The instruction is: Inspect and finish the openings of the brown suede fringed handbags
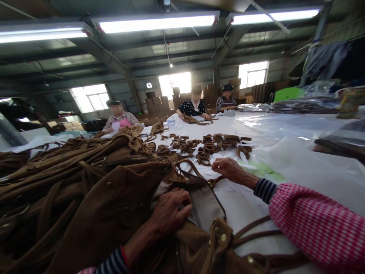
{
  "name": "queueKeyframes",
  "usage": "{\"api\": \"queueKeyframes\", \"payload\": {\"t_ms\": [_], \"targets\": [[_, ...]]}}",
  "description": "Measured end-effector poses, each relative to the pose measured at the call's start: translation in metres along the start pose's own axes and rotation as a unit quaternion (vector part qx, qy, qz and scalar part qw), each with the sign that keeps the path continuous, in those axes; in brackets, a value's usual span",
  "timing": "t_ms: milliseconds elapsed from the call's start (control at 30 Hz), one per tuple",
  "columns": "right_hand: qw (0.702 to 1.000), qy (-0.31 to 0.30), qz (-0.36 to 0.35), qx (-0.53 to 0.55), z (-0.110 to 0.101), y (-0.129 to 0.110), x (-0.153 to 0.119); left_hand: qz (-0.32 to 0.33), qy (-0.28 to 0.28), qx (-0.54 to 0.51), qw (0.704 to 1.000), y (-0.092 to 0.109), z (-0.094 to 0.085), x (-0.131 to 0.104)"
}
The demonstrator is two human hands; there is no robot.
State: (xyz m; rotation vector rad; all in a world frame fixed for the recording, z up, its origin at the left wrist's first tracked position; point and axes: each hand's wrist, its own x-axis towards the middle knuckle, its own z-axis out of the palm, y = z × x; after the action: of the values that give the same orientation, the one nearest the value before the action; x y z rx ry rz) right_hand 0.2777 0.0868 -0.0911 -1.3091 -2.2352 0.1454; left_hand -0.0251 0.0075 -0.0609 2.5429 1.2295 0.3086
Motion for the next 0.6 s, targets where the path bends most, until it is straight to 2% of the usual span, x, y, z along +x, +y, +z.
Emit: {"api": "queueKeyframes", "payload": {"t_ms": [133,233,300,433,600], "targets": [[1.0,0.01,0.006,0.004,0.001,-0.002,-0.003,-0.052,-0.056,0.016,0.997,0.007,-0.016,0.025],[1.0,0.011,0.01,0.015,-0.001,-0.005,-0.006,-0.077,-0.063,-0.009,0.995,0.009,-0.019,0.042],[1.0,-0.002,0.005,0.02,-0.003,-0.009,-0.008,-0.095,-0.052,-0.023,0.994,0.009,-0.015,0.048],[0.999,-0.028,-0.022,0.007,-0.008,-0.017,-0.013,-0.124,0.009,-0.018,0.992,0.009,0.003,0.047],[0.998,-0.019,-0.02,-0.059,-0.004,-0.014,-0.017,-0.111,0.05,-0.02,0.992,0.007,0.017,0.044]]}}
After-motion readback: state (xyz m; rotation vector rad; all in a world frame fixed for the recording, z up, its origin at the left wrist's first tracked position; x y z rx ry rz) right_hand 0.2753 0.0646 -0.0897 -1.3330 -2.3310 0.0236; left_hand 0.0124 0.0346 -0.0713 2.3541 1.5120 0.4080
